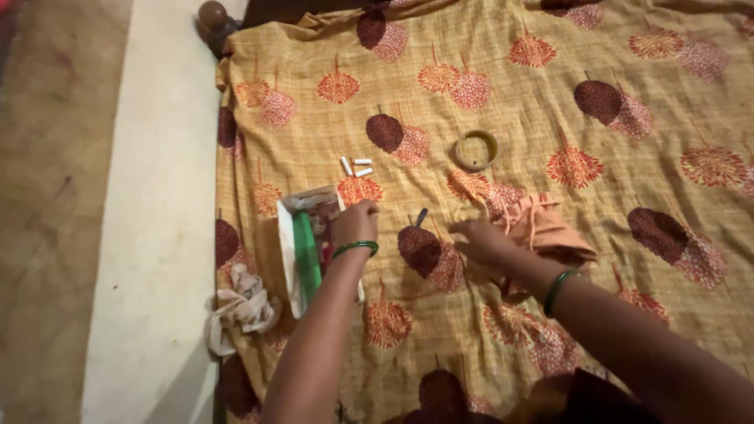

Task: The person organizes personal items on a bed, picking up a comb, pens, and small containers, then placing them into a white plastic box. They also handle a cloth and a roll of tape, moving items between the bed and a nearby shelf.

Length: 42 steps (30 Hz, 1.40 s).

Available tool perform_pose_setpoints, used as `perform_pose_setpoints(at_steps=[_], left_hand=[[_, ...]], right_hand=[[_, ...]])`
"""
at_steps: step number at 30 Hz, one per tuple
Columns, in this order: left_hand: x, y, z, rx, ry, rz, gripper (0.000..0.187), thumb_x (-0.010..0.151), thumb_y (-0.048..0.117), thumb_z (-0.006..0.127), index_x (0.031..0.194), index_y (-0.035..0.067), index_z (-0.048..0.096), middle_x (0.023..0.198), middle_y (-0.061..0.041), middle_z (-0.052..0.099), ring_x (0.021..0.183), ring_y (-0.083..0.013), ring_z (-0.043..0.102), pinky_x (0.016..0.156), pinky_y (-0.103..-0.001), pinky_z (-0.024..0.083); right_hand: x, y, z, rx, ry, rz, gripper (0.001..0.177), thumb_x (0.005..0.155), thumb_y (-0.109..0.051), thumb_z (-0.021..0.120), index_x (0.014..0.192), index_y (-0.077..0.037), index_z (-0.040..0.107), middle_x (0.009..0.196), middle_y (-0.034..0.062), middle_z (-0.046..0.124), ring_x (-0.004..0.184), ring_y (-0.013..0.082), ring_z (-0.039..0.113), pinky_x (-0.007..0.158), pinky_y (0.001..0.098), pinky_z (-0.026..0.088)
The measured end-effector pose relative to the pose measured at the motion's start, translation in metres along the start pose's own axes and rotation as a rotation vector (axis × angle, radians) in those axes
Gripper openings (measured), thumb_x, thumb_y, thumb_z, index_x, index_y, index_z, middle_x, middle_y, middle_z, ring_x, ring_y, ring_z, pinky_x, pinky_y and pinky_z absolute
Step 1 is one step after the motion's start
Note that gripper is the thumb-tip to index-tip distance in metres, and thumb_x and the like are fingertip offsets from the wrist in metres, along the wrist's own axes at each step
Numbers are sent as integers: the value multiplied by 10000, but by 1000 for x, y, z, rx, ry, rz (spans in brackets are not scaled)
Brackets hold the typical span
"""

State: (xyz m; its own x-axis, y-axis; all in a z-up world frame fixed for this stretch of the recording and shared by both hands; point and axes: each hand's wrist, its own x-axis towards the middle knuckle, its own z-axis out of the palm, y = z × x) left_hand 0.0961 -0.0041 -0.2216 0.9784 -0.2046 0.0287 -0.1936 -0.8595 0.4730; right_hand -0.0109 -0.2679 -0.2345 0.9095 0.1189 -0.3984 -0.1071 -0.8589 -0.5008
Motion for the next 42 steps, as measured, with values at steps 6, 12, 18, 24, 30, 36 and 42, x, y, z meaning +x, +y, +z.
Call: perform_pose_setpoints(at_steps=[6, 12, 18, 24, 30, 36, 42], left_hand=[[53, -15, 9, 49, 155, 148, 93, 854, 177, 674, 890, 115, 733, 869, -155, 725, 861, -378, 706, 733, -528, 550], [100, -17, 61, 258, -11, 13, 173, 963, 111, 554, 1018, 58, 709, 1025, -190, 709, 908, -377, 718, 739, -529, 577], [130, -23, 98, 364, 12, -54, 283, 946, 108, 498, 1121, -23, 678, 1097, -240, 691, 952, -398, 719, 765, -492, 614], [116, 10, 84, -216, -191, -630, 362, 1094, 320, 469, 1254, 15, 581, 1063, -283, 689, 932, -415, 704, 822, -552, 547], [33, 42, 105, 68, -449, -25, 293, 815, 304, 798, 996, 90, 712, 1025, -194, 728, 936, -391, 705, 801, -520, 567], [-18, 56, 90, -171, -119, -32, 223, 839, 273, 783, 931, 103, 672, 935, -127, 719, 865, -368, 691, 733, -498, 541], [-33, 15, -30, -186, 104, -70, 141, 915, 263, 703, 1010, 172, 751, 938, -90, 760, 865, -314, 731, 739, -448, 576]], right_hand=[[23, 8, 27, -118, -41, -72, 523, 911, -145, 650, 1420, -154, 532, 1545, 93, 477, 1251, 328, 600, 1027, 431, 518], [25, 15, 50, -517, 66, -296, 565, 875, -154, 596, 1400, 33, 498, 1515, 216, 449, 1373, 343, 465, 1017, 400, 500], [34, 20, 67, -963, 32, -418, 664, 895, -237, 541, 1406, 174, 436, 1485, 311, 428, 1417, 422, 366, 1137, 414, 377], [30, 26, 76, -807, 120, -357, 668, 868, -211, 543, 1437, 121, 432, 1523, 300, 422, 1424, 394, 372, 1074, 370, 397], [28, 30, 71, -840, 98, -394, 650, 868, -241, 570, 1422, 82, 459, 1523, 251, 427, 1438, 356, 409, 1059, 370, 485], [26, 24, 61, -559, 87, -298, 658, 847, -244, 627, 1451, -47, 456, 1555, 166, 409, 1420, 279, 451, 944, 352, 558], [18, 7, 47, -582, 30, -226, 734, 810, -157, 681, 1479, -41, 402, 1596, 184, 343, 1422, 308, 436, 1068, 369, 498]])
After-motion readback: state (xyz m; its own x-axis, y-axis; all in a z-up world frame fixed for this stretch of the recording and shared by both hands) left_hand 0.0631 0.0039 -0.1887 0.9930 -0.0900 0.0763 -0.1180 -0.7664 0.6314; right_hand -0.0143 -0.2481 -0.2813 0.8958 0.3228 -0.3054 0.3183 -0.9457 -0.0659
